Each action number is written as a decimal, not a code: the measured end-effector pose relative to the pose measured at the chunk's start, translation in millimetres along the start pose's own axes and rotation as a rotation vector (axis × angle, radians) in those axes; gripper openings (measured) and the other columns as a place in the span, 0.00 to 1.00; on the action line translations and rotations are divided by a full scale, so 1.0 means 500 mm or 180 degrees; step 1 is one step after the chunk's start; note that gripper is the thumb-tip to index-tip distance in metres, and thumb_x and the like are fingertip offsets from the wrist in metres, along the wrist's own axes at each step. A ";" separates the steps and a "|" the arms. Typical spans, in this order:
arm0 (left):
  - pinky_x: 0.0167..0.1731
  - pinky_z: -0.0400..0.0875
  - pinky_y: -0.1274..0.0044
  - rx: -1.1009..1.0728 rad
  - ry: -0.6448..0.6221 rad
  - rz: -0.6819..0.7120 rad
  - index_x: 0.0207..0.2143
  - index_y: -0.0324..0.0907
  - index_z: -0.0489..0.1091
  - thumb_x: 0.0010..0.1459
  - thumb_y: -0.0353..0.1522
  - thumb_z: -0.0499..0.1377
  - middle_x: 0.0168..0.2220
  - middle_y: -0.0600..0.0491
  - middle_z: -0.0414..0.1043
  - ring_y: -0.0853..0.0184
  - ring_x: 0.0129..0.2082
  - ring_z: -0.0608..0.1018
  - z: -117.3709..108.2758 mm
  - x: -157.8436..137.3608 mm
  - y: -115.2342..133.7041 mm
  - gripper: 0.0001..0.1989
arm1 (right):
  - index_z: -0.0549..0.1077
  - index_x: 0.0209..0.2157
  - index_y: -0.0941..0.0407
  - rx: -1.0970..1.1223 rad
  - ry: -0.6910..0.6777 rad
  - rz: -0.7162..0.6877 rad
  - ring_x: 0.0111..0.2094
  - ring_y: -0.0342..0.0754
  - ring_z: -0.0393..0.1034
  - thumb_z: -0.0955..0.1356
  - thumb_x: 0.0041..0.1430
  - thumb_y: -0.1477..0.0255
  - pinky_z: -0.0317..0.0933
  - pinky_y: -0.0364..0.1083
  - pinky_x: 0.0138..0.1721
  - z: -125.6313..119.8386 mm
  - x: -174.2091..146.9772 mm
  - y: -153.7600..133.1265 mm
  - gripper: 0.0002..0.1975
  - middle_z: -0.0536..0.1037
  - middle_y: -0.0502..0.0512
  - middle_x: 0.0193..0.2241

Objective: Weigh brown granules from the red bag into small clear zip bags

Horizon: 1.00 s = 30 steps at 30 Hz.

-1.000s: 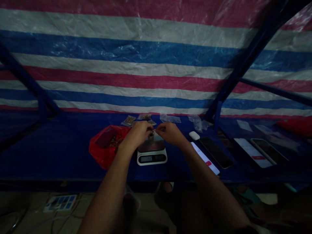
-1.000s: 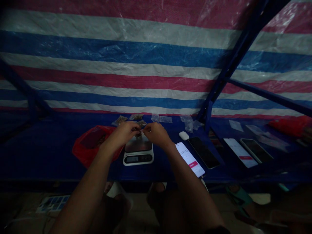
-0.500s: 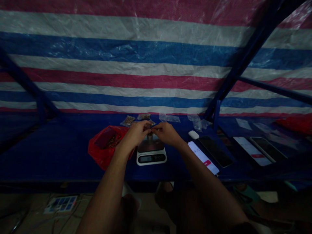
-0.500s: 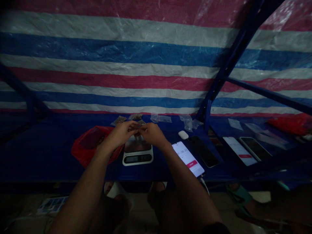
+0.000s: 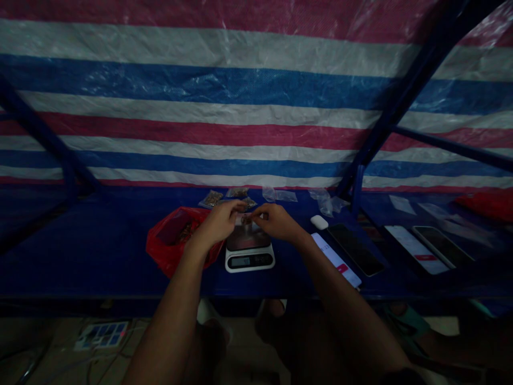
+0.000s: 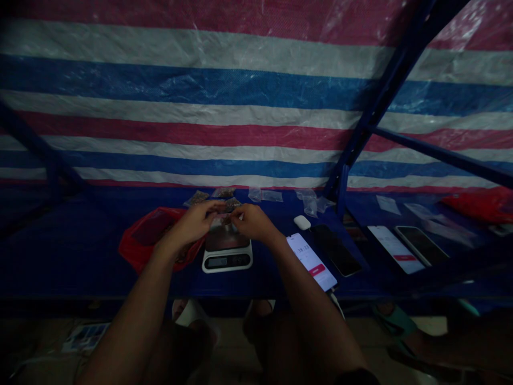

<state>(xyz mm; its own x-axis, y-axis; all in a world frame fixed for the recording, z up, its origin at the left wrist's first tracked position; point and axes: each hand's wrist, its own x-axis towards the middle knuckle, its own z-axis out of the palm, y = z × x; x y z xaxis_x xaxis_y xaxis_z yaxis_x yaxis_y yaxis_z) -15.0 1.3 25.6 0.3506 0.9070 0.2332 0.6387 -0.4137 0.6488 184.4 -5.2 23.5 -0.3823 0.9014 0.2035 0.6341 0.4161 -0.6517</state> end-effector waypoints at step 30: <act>0.44 0.75 0.70 -0.0107 -0.0140 -0.0137 0.52 0.40 0.75 0.56 0.37 0.66 0.49 0.45 0.80 0.60 0.42 0.81 0.012 -0.043 -0.027 0.22 | 0.83 0.41 0.59 -0.0177 0.0221 -0.0225 0.40 0.48 0.75 0.68 0.62 0.76 0.63 0.44 0.43 0.037 0.046 0.031 0.11 0.84 0.58 0.39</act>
<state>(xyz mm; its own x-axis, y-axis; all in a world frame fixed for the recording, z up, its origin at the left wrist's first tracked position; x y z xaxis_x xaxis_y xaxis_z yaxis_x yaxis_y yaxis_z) -26.9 -12.9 7.4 0.3535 0.9193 0.1729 0.6308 -0.3708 0.6816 172.8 19.8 4.7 -0.3811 0.8749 0.2990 0.6442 0.4832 -0.5929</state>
